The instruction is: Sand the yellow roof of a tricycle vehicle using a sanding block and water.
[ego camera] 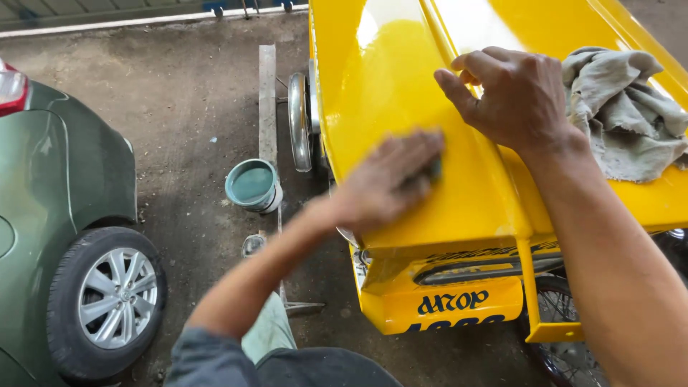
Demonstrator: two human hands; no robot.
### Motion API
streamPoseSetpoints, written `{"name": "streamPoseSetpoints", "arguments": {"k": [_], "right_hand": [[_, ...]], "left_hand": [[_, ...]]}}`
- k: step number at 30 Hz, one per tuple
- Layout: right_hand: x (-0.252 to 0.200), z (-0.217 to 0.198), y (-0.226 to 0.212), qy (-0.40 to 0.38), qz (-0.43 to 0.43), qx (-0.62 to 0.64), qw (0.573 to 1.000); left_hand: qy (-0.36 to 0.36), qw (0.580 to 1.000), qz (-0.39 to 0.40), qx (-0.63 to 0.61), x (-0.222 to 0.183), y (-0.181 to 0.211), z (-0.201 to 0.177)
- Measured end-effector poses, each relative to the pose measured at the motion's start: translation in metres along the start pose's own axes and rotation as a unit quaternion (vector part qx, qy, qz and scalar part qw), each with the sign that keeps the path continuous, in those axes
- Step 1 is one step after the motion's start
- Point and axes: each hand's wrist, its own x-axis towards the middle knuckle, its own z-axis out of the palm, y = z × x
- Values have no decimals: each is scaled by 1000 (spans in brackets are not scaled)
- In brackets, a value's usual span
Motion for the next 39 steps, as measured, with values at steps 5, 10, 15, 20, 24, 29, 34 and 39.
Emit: {"name": "streamPoseSetpoints", "arguments": {"k": [5,10,15,20,24,29,34,39], "right_hand": [[-2,-3,-2,-22,11,9,1000],[0,0,-8,-49,13,19,999],[3,-3,-11,-69,-5,3,998],[16,-20,-29,-55,-10,9,998],[5,-8,-15,-55,-14,5,998],[5,-4,-13,-65,-8,13,998],[12,-10,-21,-61,2,15,998],[12,-9,-23,-73,1,37,997]], "left_hand": [[87,971,-223,-8,85,-143,-8],[139,980,-116,87,2,-49,28],[55,956,-29,285,-13,-62,44],[89,960,-267,-9,85,-136,4],[135,969,-199,56,12,-37,40],[100,980,-171,-9,15,-74,22],[118,941,-316,-38,74,-142,1],[96,985,-134,44,-28,9,25]]}}
